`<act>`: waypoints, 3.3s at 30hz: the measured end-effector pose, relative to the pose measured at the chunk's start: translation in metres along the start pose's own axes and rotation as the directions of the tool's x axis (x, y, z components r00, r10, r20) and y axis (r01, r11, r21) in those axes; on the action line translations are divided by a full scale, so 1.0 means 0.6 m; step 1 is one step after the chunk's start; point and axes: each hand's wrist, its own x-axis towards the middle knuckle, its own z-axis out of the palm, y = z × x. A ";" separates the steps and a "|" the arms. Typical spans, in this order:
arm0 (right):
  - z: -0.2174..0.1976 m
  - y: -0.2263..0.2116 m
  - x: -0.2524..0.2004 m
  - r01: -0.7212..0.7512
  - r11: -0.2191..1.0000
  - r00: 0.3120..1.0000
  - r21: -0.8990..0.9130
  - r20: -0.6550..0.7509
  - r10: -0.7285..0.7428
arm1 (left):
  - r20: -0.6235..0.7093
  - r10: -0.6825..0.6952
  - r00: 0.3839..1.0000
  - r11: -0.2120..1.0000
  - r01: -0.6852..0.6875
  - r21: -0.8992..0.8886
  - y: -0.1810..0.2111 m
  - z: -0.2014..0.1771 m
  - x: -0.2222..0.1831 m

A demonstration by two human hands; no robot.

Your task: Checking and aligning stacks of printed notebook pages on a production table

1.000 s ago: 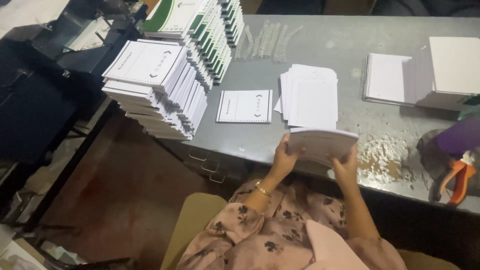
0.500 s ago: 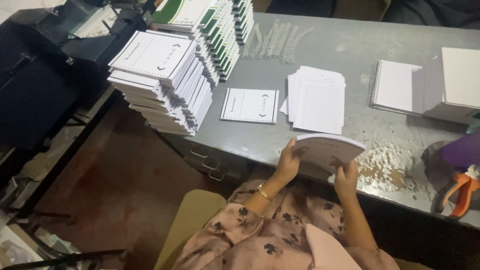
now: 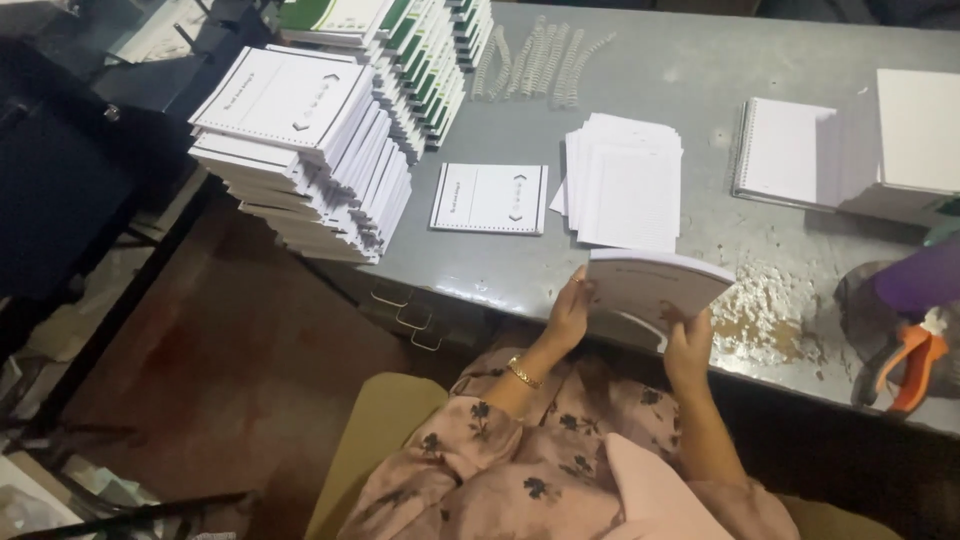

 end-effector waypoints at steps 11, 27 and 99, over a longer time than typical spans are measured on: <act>-0.003 0.112 0.000 0.034 0.980 0.999 -0.194 0.025 -0.029 | -0.108 0.032 0.994 0.982 -0.010 0.191 -0.003 0.011 0.003; 0.035 -0.243 0.013 -0.147 0.989 0.942 -0.027 0.301 0.148 | -0.306 -0.510 0.804 0.848 0.408 -0.339 0.123 -0.106 -0.014; 0.525 0.039 0.437 0.486 0.647 0.721 -0.588 0.688 0.084 | 0.361 -0.745 0.561 0.561 0.820 -0.115 0.050 -0.394 -0.039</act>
